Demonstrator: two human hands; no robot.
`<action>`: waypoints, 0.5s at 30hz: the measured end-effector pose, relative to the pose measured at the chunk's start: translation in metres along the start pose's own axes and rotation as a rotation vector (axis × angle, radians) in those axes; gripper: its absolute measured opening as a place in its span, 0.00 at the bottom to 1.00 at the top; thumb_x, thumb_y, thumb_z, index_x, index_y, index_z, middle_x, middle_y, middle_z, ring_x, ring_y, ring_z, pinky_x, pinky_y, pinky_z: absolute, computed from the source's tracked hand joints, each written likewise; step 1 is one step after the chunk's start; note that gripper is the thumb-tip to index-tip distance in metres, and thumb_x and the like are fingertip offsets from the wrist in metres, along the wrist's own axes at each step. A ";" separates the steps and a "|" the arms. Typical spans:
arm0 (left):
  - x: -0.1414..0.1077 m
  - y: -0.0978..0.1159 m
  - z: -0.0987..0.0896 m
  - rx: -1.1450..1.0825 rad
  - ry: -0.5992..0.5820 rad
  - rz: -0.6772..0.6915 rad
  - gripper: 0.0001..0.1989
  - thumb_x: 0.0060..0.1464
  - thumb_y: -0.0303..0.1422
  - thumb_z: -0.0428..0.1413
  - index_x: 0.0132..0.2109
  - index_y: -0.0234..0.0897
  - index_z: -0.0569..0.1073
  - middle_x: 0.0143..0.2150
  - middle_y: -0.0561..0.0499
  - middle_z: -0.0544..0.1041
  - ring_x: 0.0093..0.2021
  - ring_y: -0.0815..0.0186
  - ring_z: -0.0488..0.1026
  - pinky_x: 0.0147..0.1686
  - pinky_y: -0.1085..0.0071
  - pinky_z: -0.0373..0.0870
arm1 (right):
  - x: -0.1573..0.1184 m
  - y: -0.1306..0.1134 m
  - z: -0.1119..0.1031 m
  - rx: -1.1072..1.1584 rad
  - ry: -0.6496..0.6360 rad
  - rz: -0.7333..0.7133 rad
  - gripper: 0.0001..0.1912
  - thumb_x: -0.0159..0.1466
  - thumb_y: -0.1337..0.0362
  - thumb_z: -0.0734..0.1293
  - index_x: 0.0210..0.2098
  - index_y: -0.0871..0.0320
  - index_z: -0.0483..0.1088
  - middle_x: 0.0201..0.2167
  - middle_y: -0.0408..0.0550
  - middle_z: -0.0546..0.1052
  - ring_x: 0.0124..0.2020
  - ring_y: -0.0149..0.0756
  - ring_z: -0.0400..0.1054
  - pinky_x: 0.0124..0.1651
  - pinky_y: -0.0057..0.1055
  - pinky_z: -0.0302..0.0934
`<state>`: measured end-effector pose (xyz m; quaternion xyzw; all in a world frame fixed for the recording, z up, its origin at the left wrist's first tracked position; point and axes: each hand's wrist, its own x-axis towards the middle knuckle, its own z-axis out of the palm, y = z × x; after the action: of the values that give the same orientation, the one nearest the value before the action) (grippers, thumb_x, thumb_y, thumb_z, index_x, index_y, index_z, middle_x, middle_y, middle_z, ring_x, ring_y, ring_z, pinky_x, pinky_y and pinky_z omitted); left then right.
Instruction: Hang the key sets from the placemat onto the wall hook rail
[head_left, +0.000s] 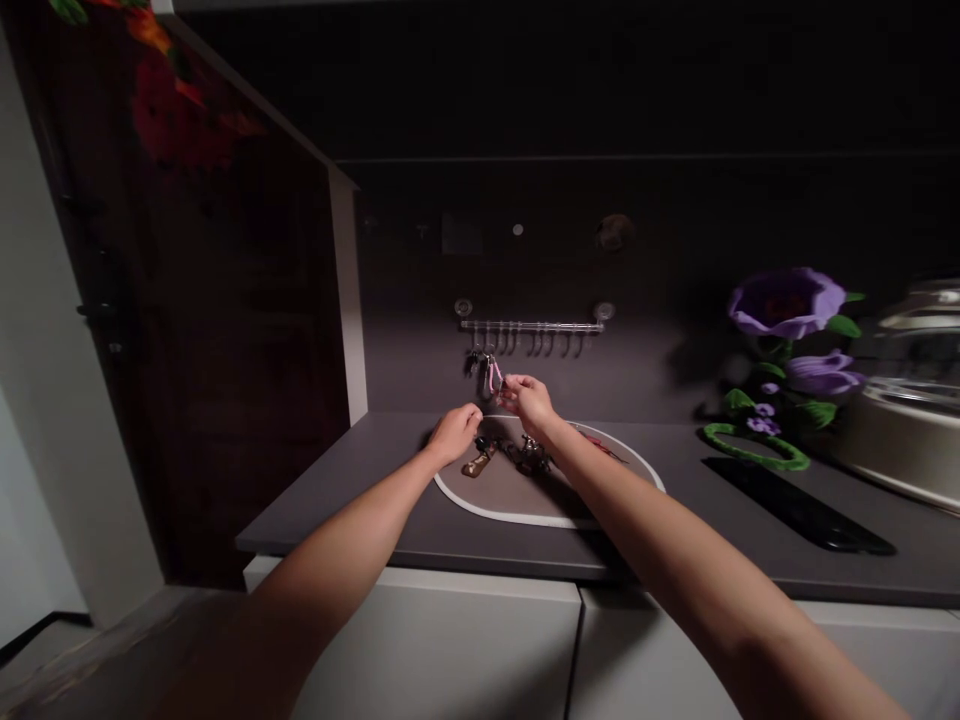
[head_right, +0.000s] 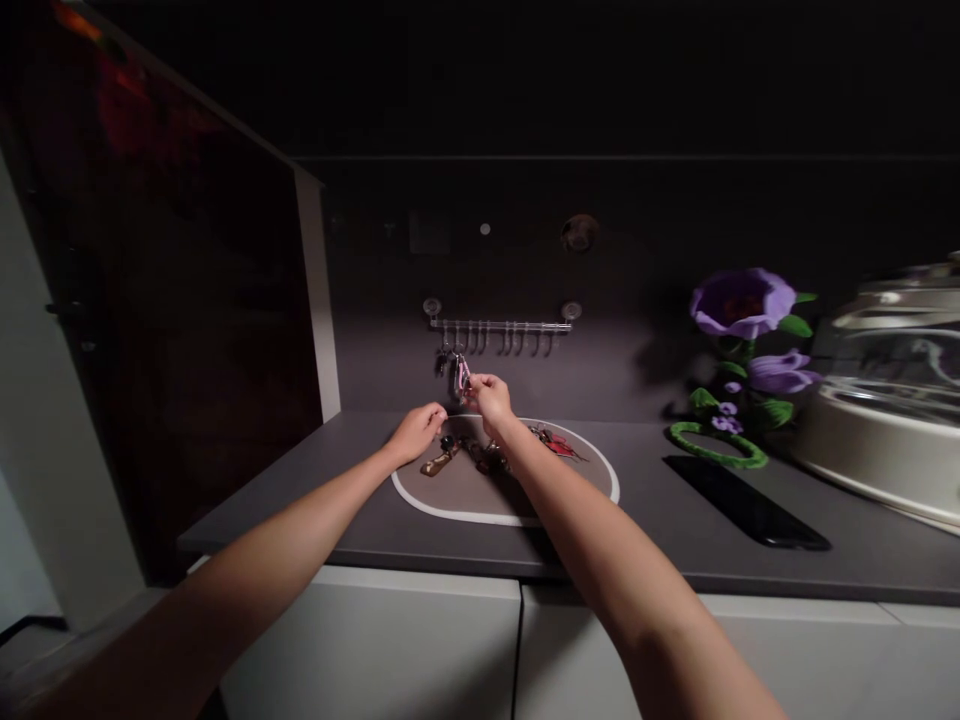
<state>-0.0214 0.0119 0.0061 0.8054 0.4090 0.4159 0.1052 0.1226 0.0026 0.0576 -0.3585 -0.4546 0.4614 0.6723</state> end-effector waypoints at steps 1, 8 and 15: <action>0.000 0.000 0.000 0.005 0.002 0.003 0.12 0.55 0.34 0.41 0.34 0.36 0.68 0.25 0.53 0.70 0.28 0.69 0.66 0.31 0.73 0.60 | 0.006 -0.003 0.003 0.009 -0.003 -0.008 0.03 0.56 0.72 0.61 0.26 0.61 0.63 0.21 0.42 0.70 0.21 0.25 0.66 0.26 0.24 0.62; 0.000 -0.004 0.000 0.037 -0.001 -0.005 0.12 0.56 0.33 0.41 0.35 0.37 0.69 0.26 0.52 0.71 0.29 0.69 0.66 0.32 0.74 0.60 | 0.042 -0.025 0.026 0.095 0.099 -0.007 0.07 0.58 0.75 0.59 0.24 0.62 0.62 0.16 0.41 0.68 0.17 0.24 0.63 0.20 0.21 0.60; 0.002 -0.009 0.002 0.031 0.003 0.013 0.12 0.56 0.34 0.42 0.35 0.37 0.69 0.26 0.52 0.70 0.28 0.68 0.66 0.31 0.73 0.59 | 0.058 -0.032 0.038 0.113 0.214 0.043 0.09 0.59 0.73 0.59 0.23 0.61 0.60 0.14 0.39 0.65 0.16 0.22 0.62 0.19 0.19 0.60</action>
<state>-0.0245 0.0192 0.0010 0.8091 0.4101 0.4113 0.0891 0.1052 0.0495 0.1154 -0.3768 -0.3458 0.4597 0.7260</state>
